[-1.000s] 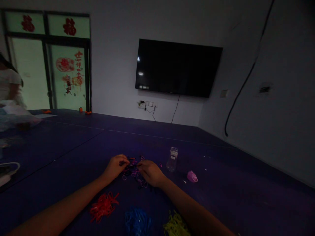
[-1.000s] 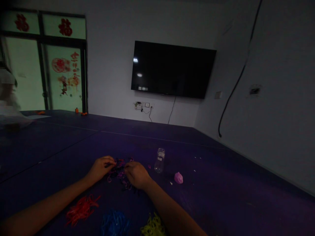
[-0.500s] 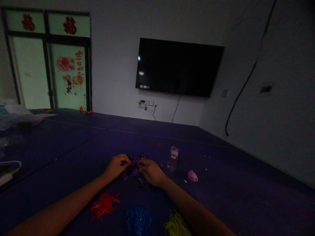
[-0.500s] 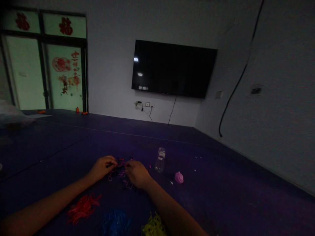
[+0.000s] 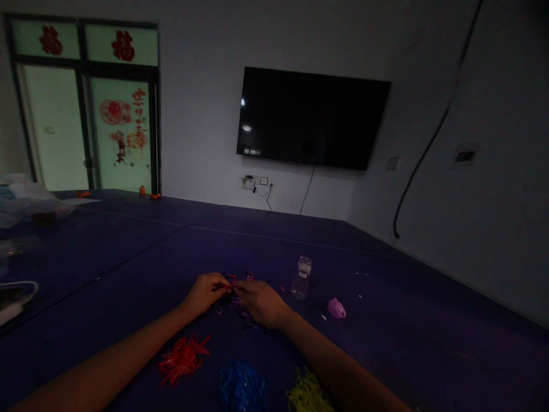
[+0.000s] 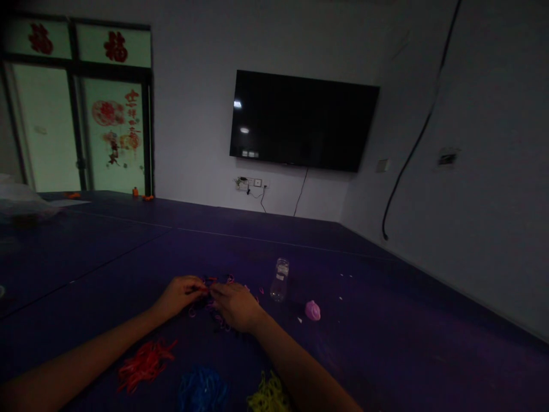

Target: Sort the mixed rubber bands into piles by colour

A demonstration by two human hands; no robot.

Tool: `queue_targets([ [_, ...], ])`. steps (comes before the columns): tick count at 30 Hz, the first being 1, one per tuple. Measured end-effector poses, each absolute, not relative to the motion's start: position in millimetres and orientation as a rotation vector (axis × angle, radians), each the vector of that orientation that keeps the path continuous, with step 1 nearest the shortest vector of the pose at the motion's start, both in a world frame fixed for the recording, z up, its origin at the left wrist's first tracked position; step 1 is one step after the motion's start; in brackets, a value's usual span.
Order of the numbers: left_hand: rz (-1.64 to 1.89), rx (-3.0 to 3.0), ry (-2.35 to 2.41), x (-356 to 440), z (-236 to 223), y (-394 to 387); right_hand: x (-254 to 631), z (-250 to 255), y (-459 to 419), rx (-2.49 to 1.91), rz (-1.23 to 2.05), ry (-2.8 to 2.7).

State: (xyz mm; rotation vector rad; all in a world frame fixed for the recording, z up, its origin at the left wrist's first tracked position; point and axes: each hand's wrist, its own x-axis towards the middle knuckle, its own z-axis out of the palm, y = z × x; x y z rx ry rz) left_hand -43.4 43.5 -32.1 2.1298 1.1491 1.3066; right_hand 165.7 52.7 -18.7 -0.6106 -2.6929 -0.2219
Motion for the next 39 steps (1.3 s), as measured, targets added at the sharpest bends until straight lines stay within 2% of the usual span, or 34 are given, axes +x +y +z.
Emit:
queue_targets([
  [14, 1.328, 2.42, 1.167, -40.1, -31.9, 39.2, 163.5, -17.8, 53.3, -0.539, -0.186, -2.705],
  [23, 1.361, 2.369, 1.176, -40.6, -29.8, 39.5, 166.6, -24.3, 60.5, -0.535, -0.074, -2.63],
  [39, 1.337, 2.189, 1.185, -43.0, -31.6, 43.6, 163.8, -17.4, 55.7, -0.518, -0.068, -2.726],
])
